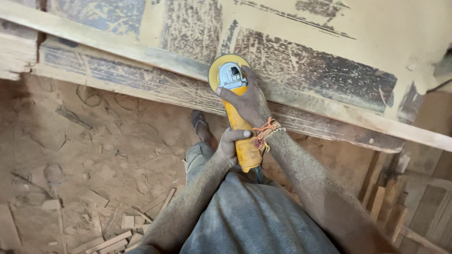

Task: The person uses an angle grinder to sand and smooth the surface of a long wooden beam by moving the tool across its length.

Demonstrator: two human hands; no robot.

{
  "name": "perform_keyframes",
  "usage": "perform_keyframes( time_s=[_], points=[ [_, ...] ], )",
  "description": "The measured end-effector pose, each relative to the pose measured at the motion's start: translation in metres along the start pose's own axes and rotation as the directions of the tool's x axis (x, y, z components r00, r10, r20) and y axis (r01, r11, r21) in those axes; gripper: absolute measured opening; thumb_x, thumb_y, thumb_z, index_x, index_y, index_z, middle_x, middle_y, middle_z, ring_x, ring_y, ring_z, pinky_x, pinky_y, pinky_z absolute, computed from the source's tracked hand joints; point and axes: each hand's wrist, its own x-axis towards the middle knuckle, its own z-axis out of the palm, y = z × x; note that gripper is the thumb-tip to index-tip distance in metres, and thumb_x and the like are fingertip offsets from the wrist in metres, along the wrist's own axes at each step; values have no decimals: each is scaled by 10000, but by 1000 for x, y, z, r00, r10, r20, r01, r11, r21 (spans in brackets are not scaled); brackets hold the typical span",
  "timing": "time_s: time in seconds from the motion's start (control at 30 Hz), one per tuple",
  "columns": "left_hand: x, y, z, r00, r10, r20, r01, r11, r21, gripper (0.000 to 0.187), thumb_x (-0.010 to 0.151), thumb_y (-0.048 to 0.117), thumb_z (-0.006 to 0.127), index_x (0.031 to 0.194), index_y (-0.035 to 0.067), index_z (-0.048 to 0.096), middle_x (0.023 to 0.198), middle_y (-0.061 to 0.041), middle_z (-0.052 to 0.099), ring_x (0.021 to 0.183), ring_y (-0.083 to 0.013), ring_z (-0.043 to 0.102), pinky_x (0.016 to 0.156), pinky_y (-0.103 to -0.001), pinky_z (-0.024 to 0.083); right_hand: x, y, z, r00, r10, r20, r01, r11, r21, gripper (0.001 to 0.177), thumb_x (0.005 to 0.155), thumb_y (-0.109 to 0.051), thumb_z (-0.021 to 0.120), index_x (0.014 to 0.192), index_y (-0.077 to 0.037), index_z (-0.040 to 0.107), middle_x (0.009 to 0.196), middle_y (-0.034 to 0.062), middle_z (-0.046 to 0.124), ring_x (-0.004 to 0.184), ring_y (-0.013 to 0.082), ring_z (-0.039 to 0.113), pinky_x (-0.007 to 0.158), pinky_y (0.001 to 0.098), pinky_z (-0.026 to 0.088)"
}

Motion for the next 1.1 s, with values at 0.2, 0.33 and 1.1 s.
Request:
perform_keyframes(
  time_s=[0.2,0.33,1.1],
  points=[
    [11,-24,5,996,-83,-19,83,996,11,473,798,90,703,1247,-7,589,1055,-164,705,932,-307,719,871,-475,611,-10,15,-28,997,68,-35,-68,998,-9,1103,680,-557,811,1522,-4,364,1341,196,647,1215,284,666,1013,395,527],
    [17,-39,12,994,-108,-12,109,994,31,480,785,90,698,1244,-1,594,1059,-157,709,936,-291,722,875,-451,613,-12,34,-44,998,16,-57,-17,999,-31,1125,714,-566,813,1531,34,325,1363,217,631,1246,294,655,1034,396,518],
    [65,-156,41,935,-353,31,344,925,163,446,792,92,731,1214,-17,635,1028,-149,727,891,-285,729,830,-448,617,-66,131,-154,937,163,-308,-143,986,86,1033,744,-476,843,1525,4,368,1400,191,607,1274,262,627,1060,363,492]
  ],
)
